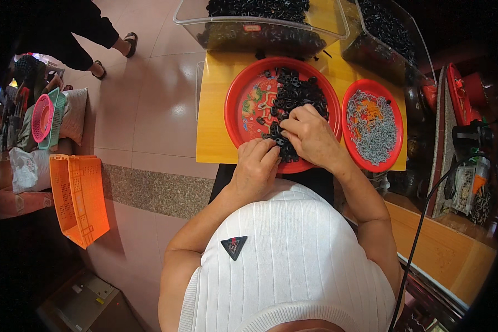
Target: The person assembles plastic cord locks by pressing small components together by hand, then scoops additional plastic pieces from a clear bin onto a tray to continue assembling them.
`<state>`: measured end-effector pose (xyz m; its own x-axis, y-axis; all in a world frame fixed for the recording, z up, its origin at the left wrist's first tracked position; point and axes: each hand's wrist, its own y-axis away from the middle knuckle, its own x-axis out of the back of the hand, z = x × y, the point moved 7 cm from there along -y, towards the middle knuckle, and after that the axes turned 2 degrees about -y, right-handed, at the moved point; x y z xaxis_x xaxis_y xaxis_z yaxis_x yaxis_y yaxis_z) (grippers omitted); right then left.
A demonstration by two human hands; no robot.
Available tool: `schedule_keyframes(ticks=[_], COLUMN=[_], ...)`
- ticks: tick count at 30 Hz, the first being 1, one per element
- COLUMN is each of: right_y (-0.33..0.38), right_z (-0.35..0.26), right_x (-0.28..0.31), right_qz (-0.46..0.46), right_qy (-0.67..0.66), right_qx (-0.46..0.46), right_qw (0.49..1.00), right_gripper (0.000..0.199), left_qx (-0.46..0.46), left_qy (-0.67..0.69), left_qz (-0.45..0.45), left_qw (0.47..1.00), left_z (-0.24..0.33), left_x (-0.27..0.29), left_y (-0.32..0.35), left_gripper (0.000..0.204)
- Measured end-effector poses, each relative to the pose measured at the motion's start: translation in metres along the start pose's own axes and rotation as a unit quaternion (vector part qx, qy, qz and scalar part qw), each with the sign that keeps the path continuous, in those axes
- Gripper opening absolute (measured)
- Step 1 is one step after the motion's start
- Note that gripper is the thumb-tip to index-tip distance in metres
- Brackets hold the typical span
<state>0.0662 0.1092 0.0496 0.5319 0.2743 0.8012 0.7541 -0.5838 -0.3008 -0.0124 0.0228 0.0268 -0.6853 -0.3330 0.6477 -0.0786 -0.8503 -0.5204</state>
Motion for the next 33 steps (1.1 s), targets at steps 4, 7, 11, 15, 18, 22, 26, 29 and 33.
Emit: schedule_keyframes(ticks=[4,7,11,15,18,22,26,29,33], right_y=[0.01,0.006,-0.005,-0.014,-0.02,-0.027,-0.031,-0.033,-0.036], right_z=[0.006,0.006,0.007,0.004,0.002,-0.001,-0.009,-0.012,-0.01], right_x=[0.002,0.007,0.007,0.0,-0.006,-0.02,-0.026,-0.035,-0.052], right_qz=[-0.027,0.004,0.046,0.046,0.041,0.017,0.005,-0.019,-0.047], right_qy=[0.042,0.021,0.014,0.023,0.047,0.064,0.08,0.106,0.13], right_qx=[-0.021,-0.023,-0.021,-0.008,0.001,0.027,0.039,0.056,0.077], right_qw=[0.999,1.0,0.999,0.999,0.998,0.997,0.996,0.993,0.987], right_gripper=[0.008,0.008,0.006,0.009,0.009,0.01,0.019,0.021,0.017], left_qx=[0.009,0.03,0.03,0.026,0.025,0.041,0.055,0.062,0.087], left_qy=[0.056,0.082,-0.006,-0.101,-0.134,-0.129,-0.128,-0.108,-0.09], left_qz=[-0.003,0.026,0.039,-0.01,-0.006,-0.006,-0.028,0.043,0.066], left_qw=[0.998,0.996,0.999,0.995,0.991,0.991,0.99,0.991,0.99], left_z=[-0.001,-0.014,-0.029,-0.041,-0.05,-0.056,-0.057,-0.064,-0.071], left_x=[0.007,0.015,0.029,0.019,0.02,0.022,0.021,0.033,0.041], left_y=[-0.001,-0.001,-0.025,-0.047,-0.05,-0.047,-0.05,-0.046,-0.04], left_gripper=[0.026,0.023,0.021,0.02,0.019,0.018,0.018,0.017,0.015])
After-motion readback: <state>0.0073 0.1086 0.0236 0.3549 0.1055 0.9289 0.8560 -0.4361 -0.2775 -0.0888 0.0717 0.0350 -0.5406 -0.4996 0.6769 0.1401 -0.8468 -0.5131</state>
